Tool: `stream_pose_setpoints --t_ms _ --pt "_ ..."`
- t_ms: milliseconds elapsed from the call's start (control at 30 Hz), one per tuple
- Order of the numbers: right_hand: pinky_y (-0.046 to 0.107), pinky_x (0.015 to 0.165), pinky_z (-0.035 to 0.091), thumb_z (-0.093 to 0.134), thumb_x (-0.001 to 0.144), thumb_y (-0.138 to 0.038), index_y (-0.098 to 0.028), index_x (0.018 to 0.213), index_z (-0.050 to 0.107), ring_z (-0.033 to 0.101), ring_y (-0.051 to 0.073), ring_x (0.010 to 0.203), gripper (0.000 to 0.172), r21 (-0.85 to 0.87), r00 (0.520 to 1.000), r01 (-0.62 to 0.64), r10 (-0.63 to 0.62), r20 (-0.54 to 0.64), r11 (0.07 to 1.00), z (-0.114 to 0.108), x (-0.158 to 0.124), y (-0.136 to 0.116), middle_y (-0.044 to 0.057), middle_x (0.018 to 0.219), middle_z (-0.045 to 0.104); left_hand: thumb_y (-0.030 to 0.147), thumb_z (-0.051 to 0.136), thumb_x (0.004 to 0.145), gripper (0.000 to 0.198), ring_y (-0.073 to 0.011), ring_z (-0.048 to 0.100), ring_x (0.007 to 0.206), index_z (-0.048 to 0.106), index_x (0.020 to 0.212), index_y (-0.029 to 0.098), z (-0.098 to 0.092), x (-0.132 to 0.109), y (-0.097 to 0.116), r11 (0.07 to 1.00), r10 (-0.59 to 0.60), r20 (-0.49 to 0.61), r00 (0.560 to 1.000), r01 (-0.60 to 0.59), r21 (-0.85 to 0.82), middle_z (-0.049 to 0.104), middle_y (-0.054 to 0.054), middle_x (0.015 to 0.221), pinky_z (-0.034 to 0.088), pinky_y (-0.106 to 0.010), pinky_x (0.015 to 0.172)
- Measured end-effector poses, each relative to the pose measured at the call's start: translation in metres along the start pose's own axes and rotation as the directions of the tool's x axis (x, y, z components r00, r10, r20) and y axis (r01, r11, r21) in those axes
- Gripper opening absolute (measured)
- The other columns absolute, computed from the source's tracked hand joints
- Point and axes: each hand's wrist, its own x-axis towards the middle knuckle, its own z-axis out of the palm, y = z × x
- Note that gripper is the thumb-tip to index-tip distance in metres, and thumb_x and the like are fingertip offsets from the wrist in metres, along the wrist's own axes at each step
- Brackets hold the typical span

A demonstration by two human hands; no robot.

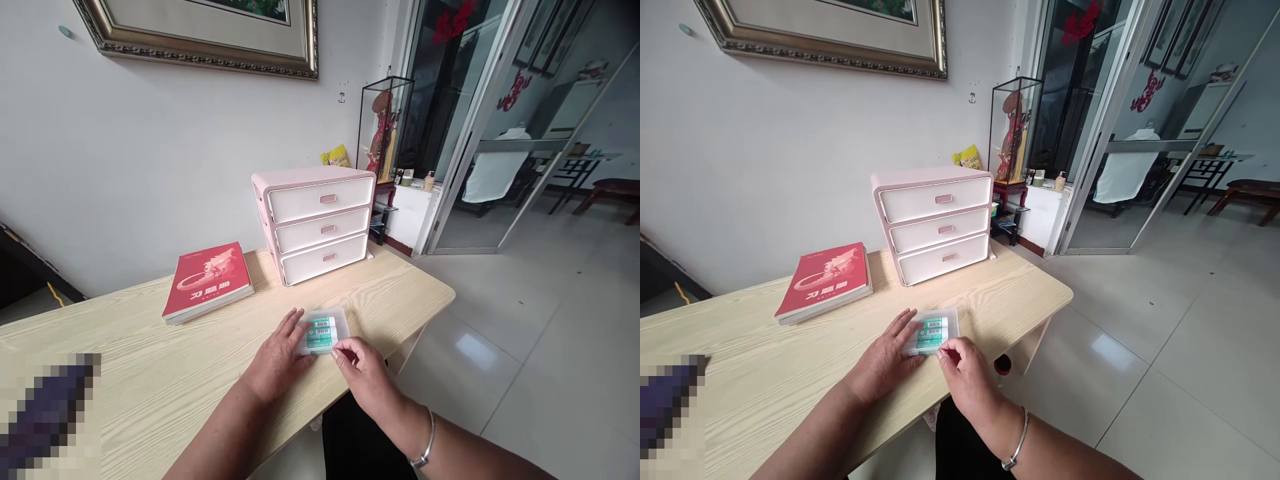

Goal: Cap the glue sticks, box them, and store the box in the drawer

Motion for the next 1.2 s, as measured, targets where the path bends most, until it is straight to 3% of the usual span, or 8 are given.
stream_pose_setpoints --t_ms 100,233,367,467,600,833,1033,1200 --pt "0.030 0.067 0.053 0.052 0.095 -0.034 -0.018 0.095 0.065 0.064 0.017 0.072 0.021 0.075 0.997 -0.072 0.070 0.037 0.995 0.012 -0.004 -0.001 0.004 0.082 0.068 0.036 0.069 0.084 0.055 -0.0337 0.044 0.136 0.053 0.135 0.023 -0.003 -0.001 0.000 0.999 0.011 0.011 1.000 -0.012 0.040 0.047 -0.016 0.146 0.047 -0.051 0.105" --pt "0.037 0.082 0.053 0.050 0.095 -0.024 -0.019 0.101 0.062 0.063 0.020 0.088 0.014 -0.175 0.972 0.222 -0.232 -0.042 0.959 0.007 -0.006 0.004 0.007 0.096 0.065 0.039 0.068 0.085 0.043 -0.0351 0.053 0.128 0.063 0.122 0.018 -0.013 -0.010 0.000 0.991 0.011 -0.014 1.000 -0.009 0.135 0.058 -0.019 0.136 0.050 -0.052 0.100" --pt "0.044 0.101 0.048 0.054 0.094 -0.020 -0.020 0.118 0.058 0.056 0.025 0.115 0.025 -0.409 0.903 0.398 -0.429 0.019 0.821 -0.007 0.001 0.006 0.010 0.115 0.060 0.041 0.063 0.089 0.036 -0.0331 0.062 0.119 0.067 0.114 0.016 -0.021 -0.019 -0.003 0.970 0.103 -0.061 0.993 -0.086 0.228 0.067 -0.018 0.124 0.051 -0.053 0.100" --pt "0.043 0.108 0.045 0.053 0.095 -0.018 -0.020 0.127 0.055 0.050 0.025 0.127 0.032 -0.531 0.854 0.486 -0.506 0.121 0.694 -0.016 0.015 0.004 0.012 0.128 0.056 0.033 0.057 0.094 0.033 -0.0308 0.066 0.113 0.065 0.119 0.012 -0.020 -0.021 -0.004 0.946 0.192 -0.102 0.976 -0.156 0.282 0.071 -0.019 0.118 0.055 -0.047 0.095" --pt "0.037 0.096 0.054 0.046 0.098 -0.016 -0.015 0.134 0.052 0.058 0.023 0.119 0.036 -0.630 0.775 0.605 -0.541 0.326 0.487 -0.022 0.037 0.008 0.015 0.131 0.059 0.026 0.055 0.095 0.029 -0.0317 0.068 0.109 0.065 0.117 0.010 -0.017 -0.020 0.001 0.920 0.243 -0.110 0.964 -0.193 0.340 0.071 -0.021 0.115 0.060 -0.043 0.086" --pt "0.042 0.073 0.057 0.046 0.090 -0.006 0.001 0.134 0.051 0.065 0.035 0.108 0.046 -0.713 0.603 0.701 -0.550 0.578 0.019 -0.010 0.053 0.015 0.033 0.124 0.061 0.010 0.050 0.089 0.030 -0.0357 0.070 0.102 0.064 0.115 0.003 -0.010 -0.010 0.010 0.799 0.246 0.050 0.968 -0.232 0.555 0.070 -0.027 0.110 0.063 -0.041 0.069" --pt "0.047 0.069 0.055 0.046 0.091 -0.014 0.005 0.129 0.052 0.069 0.036 0.096 0.043 -0.721 0.597 0.687 -0.497 0.630 -0.090 0.006 0.061 -0.001 0.037 0.113 0.064 0.004 0.052 0.085 0.048 -0.0434 0.062 0.114 0.052 0.133 0.001 -0.009 -0.002 0.024 0.715 0.055 0.220 0.974 -0.192 0.673 0.062 -0.034 0.121 0.061 -0.045 0.072" --pt "0.049 0.065 0.054 0.045 0.091 -0.015 0.001 0.126 0.054 0.070 0.035 0.087 0.039 -0.778 0.677 0.621 -0.438 0.591 -0.090 0.019 0.064 -0.009 0.034 0.109 0.066 0.006 0.048 0.089 0.045 -0.0418 0.066 0.107 0.051 0.133 0.004 -0.012 0.008 0.034 0.709 -0.028 0.193 0.981 -0.117 0.696 0.065 -0.031 0.114 0.061 -0.042 0.065"
